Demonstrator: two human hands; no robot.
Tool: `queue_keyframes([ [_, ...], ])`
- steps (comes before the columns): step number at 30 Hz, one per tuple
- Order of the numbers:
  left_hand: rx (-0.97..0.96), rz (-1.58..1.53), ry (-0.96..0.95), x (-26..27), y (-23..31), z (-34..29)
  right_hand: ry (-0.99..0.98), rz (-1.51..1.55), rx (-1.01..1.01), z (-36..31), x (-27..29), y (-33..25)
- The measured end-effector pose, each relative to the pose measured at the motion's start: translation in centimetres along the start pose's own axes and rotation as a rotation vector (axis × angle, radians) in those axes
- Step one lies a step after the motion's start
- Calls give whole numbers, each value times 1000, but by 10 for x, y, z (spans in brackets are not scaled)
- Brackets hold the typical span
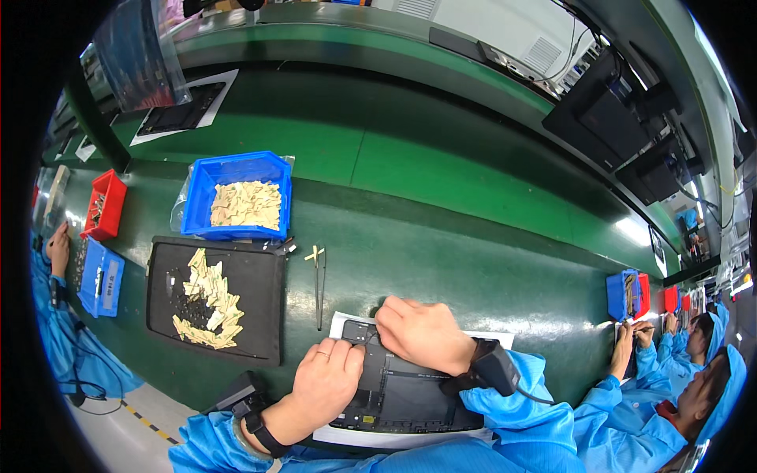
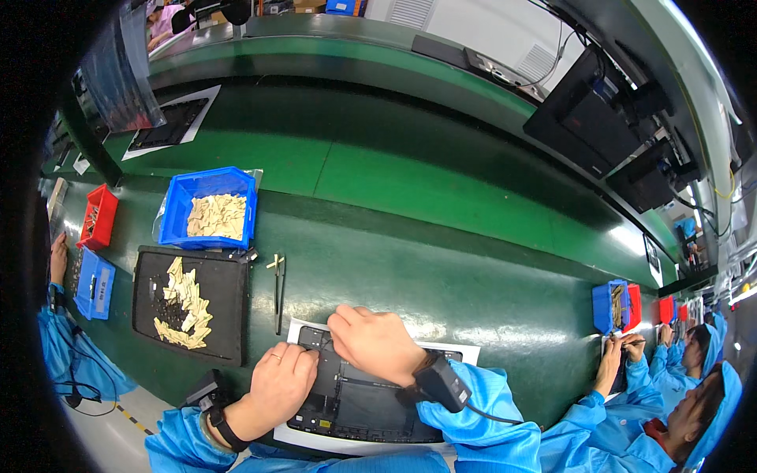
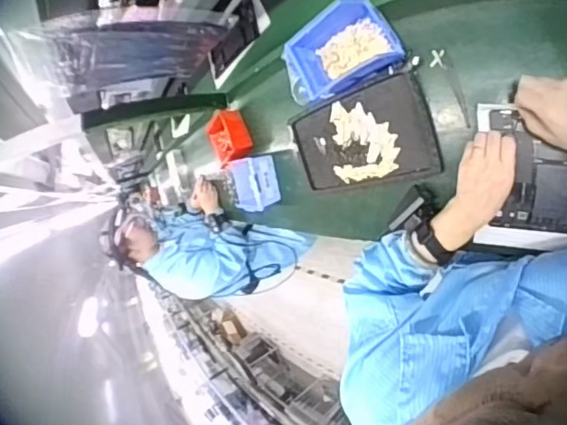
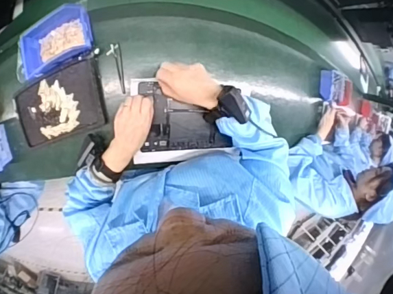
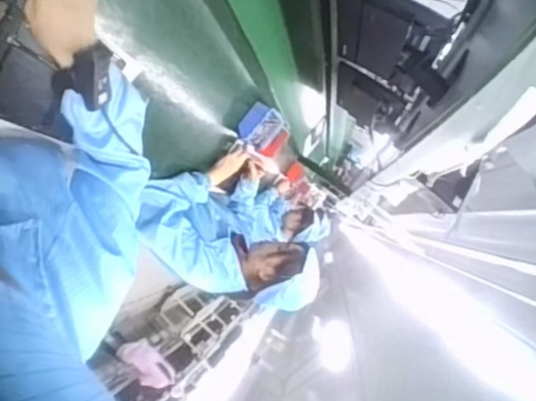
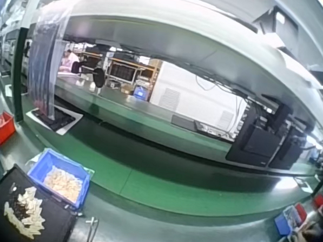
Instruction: The person assembles internal components into an electronic device by hand, inserting ribbon cables and internal modules from component bins into the device's casing.
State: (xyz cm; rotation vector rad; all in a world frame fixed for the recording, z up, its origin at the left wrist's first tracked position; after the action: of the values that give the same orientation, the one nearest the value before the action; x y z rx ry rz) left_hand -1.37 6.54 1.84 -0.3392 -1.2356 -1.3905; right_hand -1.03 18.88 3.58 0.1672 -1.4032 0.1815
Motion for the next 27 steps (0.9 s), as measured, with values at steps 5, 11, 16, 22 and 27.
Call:
queue_keyframes([
  [5,16,-47,36,7,1,4,-100,204,-66,4,-2,14],
  [11,44,-75,50,13,5,5,-311,263,-128,8,-13,22],
  [16,-262,-9,-93,5,18,9,-335,217,-99,12,-8,17],
  [22,-155,-258,-83,12,11,17,-201,247,-114,-1,-8,14],
  [27,113,29,155,37,-11,31,0,302,-147,-18,0,19],
])
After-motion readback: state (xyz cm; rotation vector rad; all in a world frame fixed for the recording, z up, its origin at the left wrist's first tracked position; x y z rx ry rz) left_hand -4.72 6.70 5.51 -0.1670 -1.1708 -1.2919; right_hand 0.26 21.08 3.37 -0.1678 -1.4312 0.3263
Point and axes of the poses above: each hand's wrist, its own z-axis towards the middle knuckle, its own x-axis out of the back of the hand, y = z × x, the point moved 7 cm from there along z, towards the middle knuckle, and after that the axes turned 14 degrees about -z, right-handed, at the moved point
